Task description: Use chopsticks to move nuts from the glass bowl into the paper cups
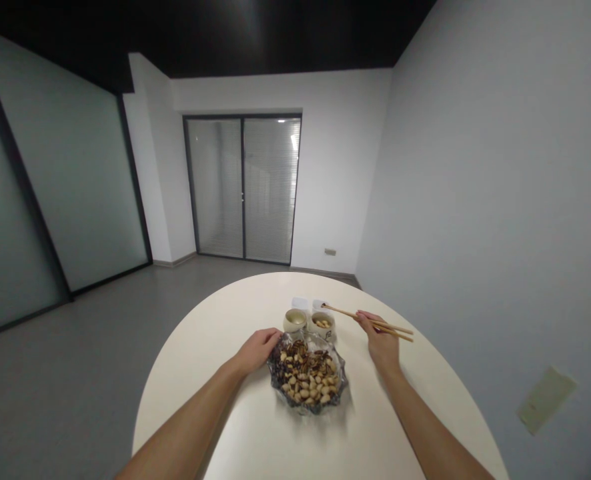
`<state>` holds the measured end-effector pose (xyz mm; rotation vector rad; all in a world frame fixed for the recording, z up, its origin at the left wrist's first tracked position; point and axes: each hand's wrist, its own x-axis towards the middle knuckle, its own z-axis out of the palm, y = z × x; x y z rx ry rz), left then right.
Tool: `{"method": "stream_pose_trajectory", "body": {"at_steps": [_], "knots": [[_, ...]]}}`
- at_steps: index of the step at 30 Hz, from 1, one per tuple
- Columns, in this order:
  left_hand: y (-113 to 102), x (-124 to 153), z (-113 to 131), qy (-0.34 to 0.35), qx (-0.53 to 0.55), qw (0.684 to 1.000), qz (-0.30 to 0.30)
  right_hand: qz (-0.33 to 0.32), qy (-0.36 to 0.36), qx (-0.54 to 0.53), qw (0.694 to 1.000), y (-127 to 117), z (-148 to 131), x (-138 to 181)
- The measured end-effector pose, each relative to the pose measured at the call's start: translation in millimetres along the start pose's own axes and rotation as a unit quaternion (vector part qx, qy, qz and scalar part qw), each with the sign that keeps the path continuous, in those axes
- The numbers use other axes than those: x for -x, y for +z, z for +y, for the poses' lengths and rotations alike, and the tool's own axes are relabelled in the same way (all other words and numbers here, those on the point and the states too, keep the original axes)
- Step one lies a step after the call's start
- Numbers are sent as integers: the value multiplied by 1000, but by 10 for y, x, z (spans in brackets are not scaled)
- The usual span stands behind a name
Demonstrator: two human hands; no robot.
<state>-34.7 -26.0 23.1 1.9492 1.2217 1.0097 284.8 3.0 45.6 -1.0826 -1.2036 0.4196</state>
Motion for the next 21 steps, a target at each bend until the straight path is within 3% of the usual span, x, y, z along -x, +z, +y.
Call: {"method": "stream_pose_trajectory", "body": {"at_steps": [21], "knots": [[1, -3, 11, -2, 4, 1000, -2, 0, 23, 16, 1000, -30, 32, -44]]}}
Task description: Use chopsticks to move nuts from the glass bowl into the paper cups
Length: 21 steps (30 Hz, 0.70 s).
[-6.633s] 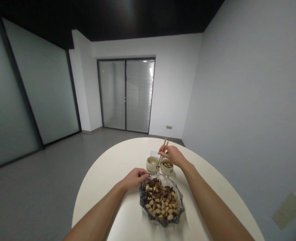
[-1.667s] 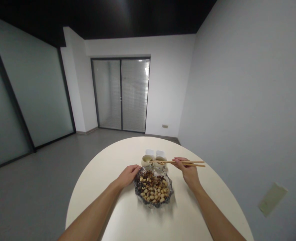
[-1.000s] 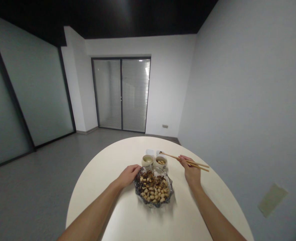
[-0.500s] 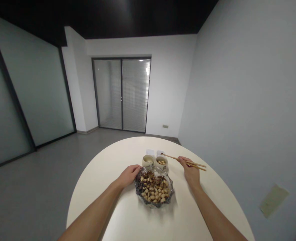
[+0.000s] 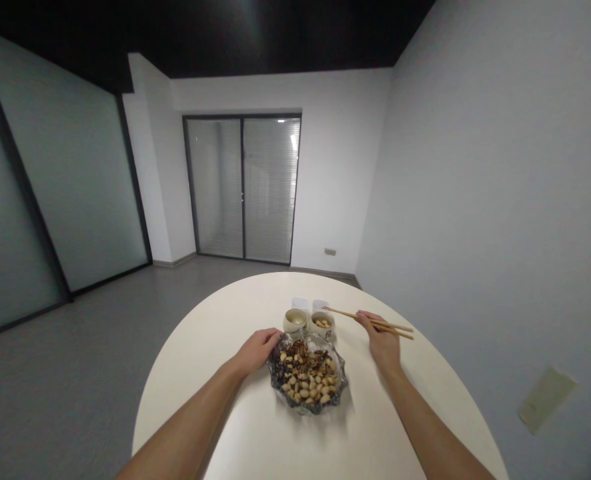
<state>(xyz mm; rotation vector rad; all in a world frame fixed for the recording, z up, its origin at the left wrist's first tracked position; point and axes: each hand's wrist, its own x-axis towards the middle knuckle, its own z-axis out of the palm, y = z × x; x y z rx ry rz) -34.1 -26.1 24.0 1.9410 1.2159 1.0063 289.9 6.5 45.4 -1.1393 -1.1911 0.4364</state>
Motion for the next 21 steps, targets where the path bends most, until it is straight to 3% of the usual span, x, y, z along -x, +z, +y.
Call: {"method": "stream_pose_trajectory", "body": {"at_steps": [5, 11, 15, 21], "knots": [[5, 2, -8, -2, 3, 1000, 2, -6, -28, -56, 998, -14, -158, 45], [5, 0, -9, 1, -4, 1000, 1, -138, -73, -50, 987, 7, -451, 203], [6, -4, -3, 1, -10, 1000, 0, -227, -79, -20, 970, 58, -507, 320], [14, -7, 7, -1, -8, 1000, 1, -254, -87, 0, 963, 85, -470, 377]]}}
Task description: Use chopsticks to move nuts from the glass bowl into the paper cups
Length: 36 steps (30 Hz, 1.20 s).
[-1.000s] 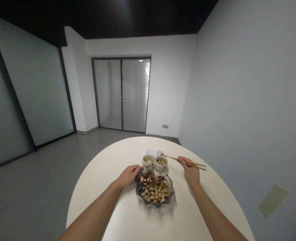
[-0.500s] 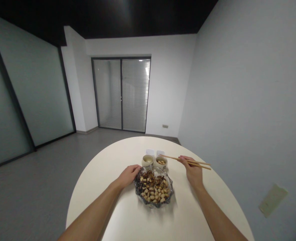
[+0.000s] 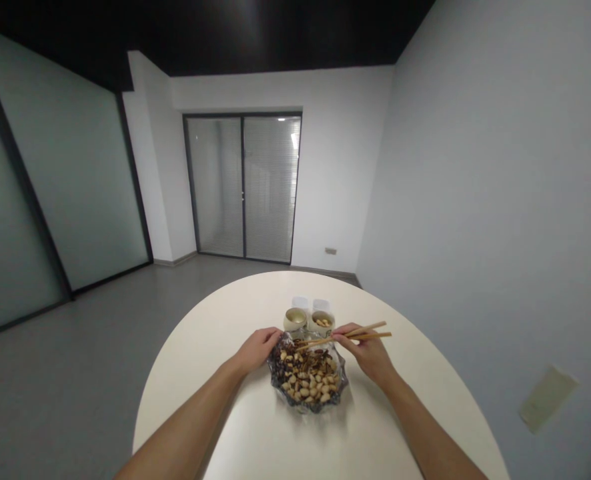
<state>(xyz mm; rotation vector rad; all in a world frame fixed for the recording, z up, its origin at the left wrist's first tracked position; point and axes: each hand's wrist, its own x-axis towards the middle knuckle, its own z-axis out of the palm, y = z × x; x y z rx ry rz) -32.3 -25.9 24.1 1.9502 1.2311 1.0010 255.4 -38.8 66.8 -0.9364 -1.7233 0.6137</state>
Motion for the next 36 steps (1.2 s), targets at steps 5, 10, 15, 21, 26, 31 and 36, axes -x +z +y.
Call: {"method": "stream_pose_trajectory", "body": {"at_steps": [5, 10, 15, 21, 26, 31, 36], "knots": [[-6, -3, 11, 2, 1, 1000, 0, -13, -5, -7, 1000, 23, -2, 11], [-13, -3, 16, 0, 1, 1000, -1, -14, -6, -23, 1000, 43, 1, 22], [-13, -2, 11, -3, 3, 1000, 1, 7, -11, -29, 999, 34, -24, 16], [-11, 3, 3, -3, -2, 1000, -1, 12, -2, -16, 1000, 16, -53, 2], [-10, 3, 12, -3, -1, 1000, -2, 12, 1, -15, 1000, 38, -59, 6], [-11, 2, 25, 6, -7, 1000, -1, -5, 1, -15, 1000, 67, -13, 21], [-8, -1, 21, -2, -9, 1000, -1, -12, -9, -6, 1000, 69, -4, 34]]}}
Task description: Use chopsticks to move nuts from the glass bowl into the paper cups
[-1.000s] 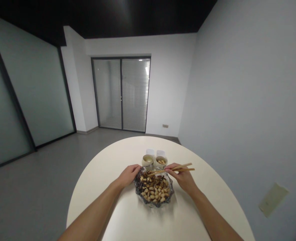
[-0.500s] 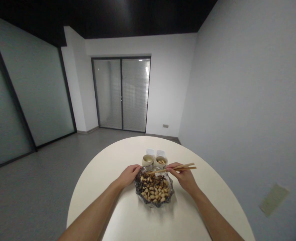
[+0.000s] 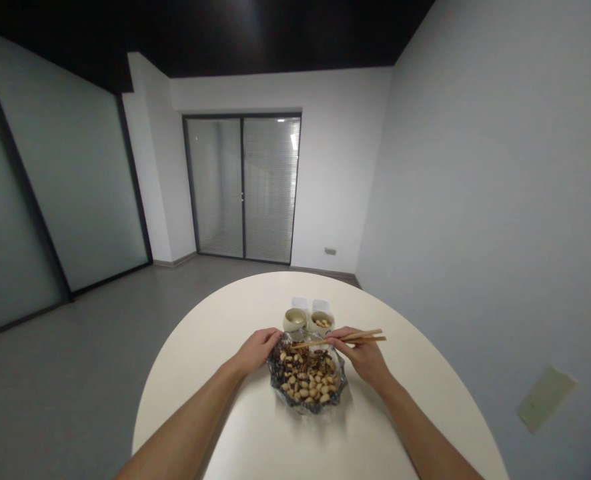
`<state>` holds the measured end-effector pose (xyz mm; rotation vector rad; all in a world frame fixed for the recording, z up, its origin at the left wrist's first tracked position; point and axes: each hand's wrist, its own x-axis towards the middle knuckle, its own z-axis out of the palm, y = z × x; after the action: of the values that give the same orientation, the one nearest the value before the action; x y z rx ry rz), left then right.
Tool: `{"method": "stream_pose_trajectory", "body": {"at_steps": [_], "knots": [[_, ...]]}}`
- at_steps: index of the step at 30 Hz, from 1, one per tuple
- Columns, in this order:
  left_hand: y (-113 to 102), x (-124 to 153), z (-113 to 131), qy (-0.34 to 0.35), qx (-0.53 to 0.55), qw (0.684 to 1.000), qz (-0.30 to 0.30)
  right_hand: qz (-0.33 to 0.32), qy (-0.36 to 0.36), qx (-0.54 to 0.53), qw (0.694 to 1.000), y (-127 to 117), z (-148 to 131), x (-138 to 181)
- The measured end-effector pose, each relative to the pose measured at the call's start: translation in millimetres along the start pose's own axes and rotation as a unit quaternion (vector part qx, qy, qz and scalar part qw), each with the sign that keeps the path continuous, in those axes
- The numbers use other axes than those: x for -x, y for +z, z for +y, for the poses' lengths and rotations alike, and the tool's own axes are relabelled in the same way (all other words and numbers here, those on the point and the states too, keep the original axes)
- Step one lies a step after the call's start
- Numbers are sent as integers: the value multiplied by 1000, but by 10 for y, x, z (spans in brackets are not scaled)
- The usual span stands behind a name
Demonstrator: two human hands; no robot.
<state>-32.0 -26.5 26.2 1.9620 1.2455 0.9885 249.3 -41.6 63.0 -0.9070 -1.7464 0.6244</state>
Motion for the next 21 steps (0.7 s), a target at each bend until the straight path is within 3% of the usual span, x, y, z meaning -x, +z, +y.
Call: {"method": "stream_pose_trajectory", "body": {"at_steps": [10, 21], "knots": [[-3, 0, -19, 1, 7, 1000, -2, 34, 7, -22, 999, -26, -50, -19], [-2, 9, -22, 4, -3, 1000, 0, 135, -18, -32, 990, -65, -7, -70]]}}
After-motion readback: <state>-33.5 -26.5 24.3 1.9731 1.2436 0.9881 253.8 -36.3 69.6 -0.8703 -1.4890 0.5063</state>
